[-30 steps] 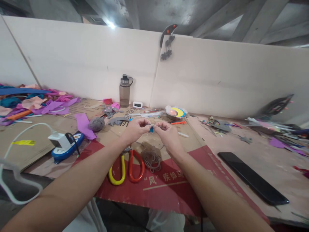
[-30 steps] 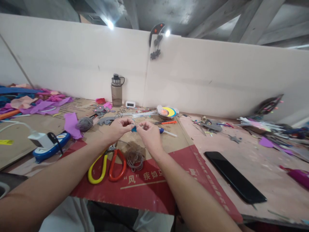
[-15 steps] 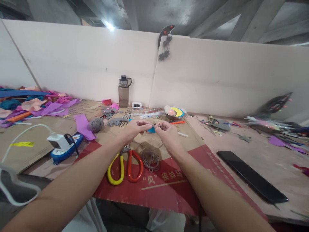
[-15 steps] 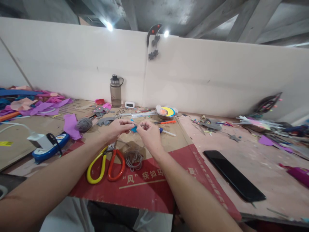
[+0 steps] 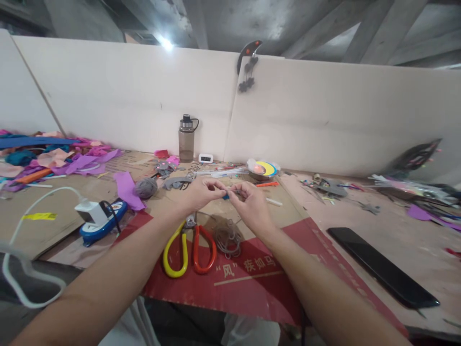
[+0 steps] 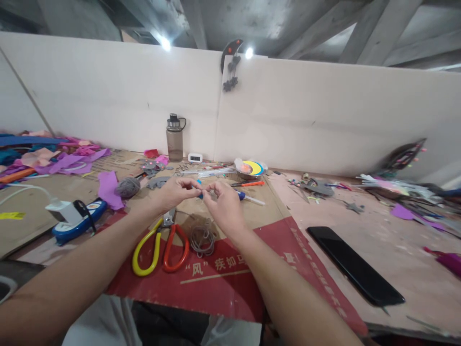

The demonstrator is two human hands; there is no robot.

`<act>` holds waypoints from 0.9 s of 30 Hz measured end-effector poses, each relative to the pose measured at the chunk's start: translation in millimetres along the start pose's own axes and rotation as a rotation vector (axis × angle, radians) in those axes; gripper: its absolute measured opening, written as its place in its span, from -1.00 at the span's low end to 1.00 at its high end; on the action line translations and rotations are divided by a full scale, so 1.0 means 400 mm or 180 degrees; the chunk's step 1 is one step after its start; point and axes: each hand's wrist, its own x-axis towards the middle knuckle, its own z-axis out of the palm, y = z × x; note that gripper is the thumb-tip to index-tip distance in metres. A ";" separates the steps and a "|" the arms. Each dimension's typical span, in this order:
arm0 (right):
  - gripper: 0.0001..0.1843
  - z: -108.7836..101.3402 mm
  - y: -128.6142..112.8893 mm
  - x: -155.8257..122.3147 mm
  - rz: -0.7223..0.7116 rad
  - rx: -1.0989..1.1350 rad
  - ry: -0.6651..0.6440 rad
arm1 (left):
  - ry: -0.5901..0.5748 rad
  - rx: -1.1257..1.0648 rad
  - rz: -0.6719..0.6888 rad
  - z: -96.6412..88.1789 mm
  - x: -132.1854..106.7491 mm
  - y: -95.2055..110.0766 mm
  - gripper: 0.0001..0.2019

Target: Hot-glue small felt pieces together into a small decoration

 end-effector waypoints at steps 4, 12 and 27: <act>-0.75 -0.010 -0.001 0.003 -0.0054 0.0045 -0.0061 | 0.0156 -0.0085 -0.0221 -0.002 -0.001 -0.007 -0.82; -0.77 -0.007 0.005 0.002 -0.0026 -0.0054 -0.0068 | -0.0115 -0.1003 -0.0500 0.020 -0.007 0.005 -0.85; -0.86 -0.001 0.000 0.004 0.0102 -0.0288 -0.0136 | -0.0479 -0.0883 -0.0351 0.020 -0.001 -0.023 -0.82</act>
